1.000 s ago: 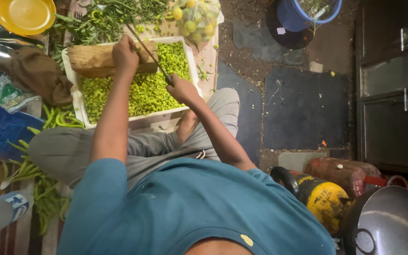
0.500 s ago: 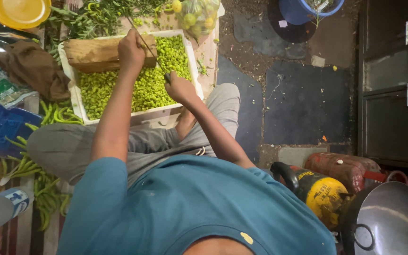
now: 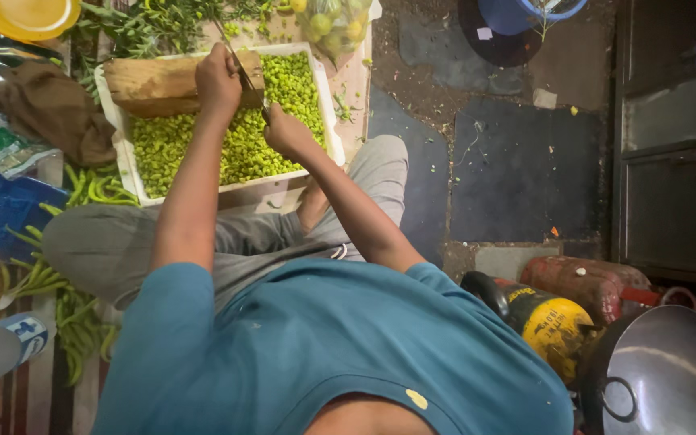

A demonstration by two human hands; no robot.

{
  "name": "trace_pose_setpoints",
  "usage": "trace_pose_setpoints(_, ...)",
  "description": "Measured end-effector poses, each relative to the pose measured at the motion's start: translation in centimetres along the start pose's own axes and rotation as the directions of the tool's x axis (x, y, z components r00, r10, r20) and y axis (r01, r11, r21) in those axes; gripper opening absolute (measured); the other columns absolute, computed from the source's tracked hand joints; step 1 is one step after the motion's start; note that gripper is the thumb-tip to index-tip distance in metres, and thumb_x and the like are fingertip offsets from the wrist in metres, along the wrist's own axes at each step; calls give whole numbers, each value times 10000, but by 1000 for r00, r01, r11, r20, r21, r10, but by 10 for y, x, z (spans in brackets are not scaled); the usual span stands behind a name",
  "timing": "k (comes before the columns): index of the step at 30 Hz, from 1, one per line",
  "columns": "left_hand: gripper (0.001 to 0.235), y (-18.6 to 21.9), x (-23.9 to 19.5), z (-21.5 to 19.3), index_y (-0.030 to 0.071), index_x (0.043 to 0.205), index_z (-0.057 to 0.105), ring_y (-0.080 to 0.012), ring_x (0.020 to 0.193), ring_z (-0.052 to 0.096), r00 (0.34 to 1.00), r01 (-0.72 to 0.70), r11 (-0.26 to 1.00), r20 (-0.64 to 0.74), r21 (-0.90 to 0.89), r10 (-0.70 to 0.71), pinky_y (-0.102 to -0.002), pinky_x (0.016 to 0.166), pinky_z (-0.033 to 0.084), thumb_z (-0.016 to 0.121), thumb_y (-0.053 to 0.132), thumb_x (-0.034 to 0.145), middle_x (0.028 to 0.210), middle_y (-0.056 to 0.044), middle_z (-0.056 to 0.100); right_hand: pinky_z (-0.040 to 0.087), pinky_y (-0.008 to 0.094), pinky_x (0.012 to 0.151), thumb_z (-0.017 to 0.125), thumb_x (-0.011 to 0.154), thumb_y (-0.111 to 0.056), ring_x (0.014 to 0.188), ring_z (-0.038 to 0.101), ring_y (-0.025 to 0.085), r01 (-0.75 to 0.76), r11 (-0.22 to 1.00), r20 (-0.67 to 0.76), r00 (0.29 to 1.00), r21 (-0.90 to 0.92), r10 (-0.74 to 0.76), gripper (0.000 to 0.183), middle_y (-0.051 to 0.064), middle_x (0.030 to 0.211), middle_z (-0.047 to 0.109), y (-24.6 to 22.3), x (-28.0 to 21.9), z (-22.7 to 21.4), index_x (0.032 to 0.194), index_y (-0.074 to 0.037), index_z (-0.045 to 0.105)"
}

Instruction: The person sits on the floor and uses a knife to chop green chilies on a wooden block. The chopped pieces fall into a white container below. The person repeatedly picks up chilies and chops them throughout the clip.

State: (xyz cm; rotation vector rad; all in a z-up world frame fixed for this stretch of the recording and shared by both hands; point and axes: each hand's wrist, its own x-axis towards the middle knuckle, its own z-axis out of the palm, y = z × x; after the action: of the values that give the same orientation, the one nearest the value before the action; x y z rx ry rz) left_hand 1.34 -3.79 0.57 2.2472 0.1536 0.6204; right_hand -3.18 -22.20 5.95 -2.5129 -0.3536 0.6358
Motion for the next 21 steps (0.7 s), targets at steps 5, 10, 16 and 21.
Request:
trace_pose_setpoints(5,227,4,3,-16,38,901,506,-401,757,618,997,-37,999,69,6,37,-487,647,464,697,-38,805,800,-167,615,544,554,727,525,909,-257,767,720,414,18,999,-51,999,35,-16,327,242,878,718,9,3,6,1158,-46,507)
trace_pose_setpoints(10,217,-4,-1,-20,51,905,517,-403,769,643,1000,-11,999,17,32,10,-486,644,484,719,1,847,808,-168,634,518,581,770,533,919,-286,850,697,451,17,999,-119,993,27,-14,332,258,918,717,9,-7,1,1150,-48,514)
trace_pose_setpoints(16,173,-18,-3,-8,50,902,548,-403,743,644,1000,-2,996,-11,84,3,-496,614,474,696,-15,839,789,-162,657,521,583,780,538,908,-297,874,697,451,31,998,-76,996,-48,-35,360,251,935,719,3,-12,-4,1167,-50,500)
trace_pose_setpoints(21,145,-15,-3,-1,45,868,541,-365,721,647,995,92,995,45,30,-93,-482,625,467,634,-58,830,752,-143,643,524,583,764,545,899,-275,865,699,452,17,997,-47,999,-81,-20,345,248,930,716,4,-9,-1,1160,-54,499)
